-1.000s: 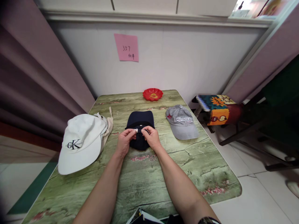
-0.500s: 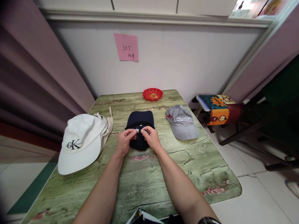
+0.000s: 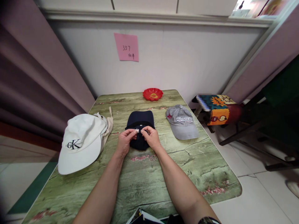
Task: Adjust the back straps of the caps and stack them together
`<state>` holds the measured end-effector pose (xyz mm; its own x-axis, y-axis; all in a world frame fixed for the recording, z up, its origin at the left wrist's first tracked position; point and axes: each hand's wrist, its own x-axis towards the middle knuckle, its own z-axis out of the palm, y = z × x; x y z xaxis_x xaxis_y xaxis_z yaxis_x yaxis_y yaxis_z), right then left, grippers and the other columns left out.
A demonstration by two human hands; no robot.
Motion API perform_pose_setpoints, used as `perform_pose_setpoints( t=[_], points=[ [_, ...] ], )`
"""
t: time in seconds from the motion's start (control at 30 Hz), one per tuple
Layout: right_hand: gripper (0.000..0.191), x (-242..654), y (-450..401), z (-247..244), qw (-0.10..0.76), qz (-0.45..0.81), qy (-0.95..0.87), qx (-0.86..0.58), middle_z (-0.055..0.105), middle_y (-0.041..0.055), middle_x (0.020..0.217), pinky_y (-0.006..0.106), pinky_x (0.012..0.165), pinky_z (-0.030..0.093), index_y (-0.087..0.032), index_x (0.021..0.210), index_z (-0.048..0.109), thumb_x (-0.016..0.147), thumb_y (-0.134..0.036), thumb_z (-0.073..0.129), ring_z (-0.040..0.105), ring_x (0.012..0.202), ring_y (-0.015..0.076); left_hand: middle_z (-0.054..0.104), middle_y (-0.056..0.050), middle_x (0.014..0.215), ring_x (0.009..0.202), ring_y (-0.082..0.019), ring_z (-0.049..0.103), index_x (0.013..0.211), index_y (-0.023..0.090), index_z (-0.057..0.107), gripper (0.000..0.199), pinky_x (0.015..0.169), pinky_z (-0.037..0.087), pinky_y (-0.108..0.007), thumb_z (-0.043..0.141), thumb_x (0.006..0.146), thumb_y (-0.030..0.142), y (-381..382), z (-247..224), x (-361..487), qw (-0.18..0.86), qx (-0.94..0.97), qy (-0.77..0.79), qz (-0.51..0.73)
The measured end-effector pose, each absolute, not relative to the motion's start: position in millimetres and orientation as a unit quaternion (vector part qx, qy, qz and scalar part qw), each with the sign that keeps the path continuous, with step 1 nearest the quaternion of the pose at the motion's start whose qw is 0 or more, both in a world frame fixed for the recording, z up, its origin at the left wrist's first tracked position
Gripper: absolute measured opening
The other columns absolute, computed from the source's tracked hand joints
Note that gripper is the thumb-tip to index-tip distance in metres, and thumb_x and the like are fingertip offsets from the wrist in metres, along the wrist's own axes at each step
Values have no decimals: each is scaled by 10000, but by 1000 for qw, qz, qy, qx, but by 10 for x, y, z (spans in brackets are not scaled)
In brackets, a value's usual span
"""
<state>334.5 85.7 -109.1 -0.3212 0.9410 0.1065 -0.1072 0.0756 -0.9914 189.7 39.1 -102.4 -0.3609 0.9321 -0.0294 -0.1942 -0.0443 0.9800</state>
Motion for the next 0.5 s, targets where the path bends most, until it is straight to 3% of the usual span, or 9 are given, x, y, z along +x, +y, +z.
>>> perform_pose_setpoints(
  t=[0.23, 0.4, 0.5],
  points=[
    [267, 3328, 833, -1111, 467, 561, -575, -370, 588, -22, 658, 231, 482, 389, -195, 902, 630, 803, -443, 636, 468, 492, 105, 650, 1, 668, 581, -101, 562, 775, 150, 714, 242, 565, 459, -222, 800, 660, 345, 399, -1009, 1897, 449, 306, 520, 659],
    [178, 3311, 729, -1080, 507, 356, -654, -434, 675, 28, 799, 283, 664, 441, -218, 886, 663, 863, -380, 594, 561, 639, 152, 631, 13, 644, 579, -108, 563, 786, 167, 679, 216, 573, 463, -226, 779, 683, 328, 401, -1003, 1874, 421, 299, 506, 691],
    [194, 3336, 707, -1055, 504, 301, -678, -442, 676, 36, 832, 300, 748, 426, -232, 842, 655, 908, -368, 533, 591, 744, 179, 652, 3, 725, 624, -109, 575, 805, 172, 677, 188, 632, 475, -237, 757, 712, 315, 391, -991, 1866, 398, 322, 501, 697]
  ],
)
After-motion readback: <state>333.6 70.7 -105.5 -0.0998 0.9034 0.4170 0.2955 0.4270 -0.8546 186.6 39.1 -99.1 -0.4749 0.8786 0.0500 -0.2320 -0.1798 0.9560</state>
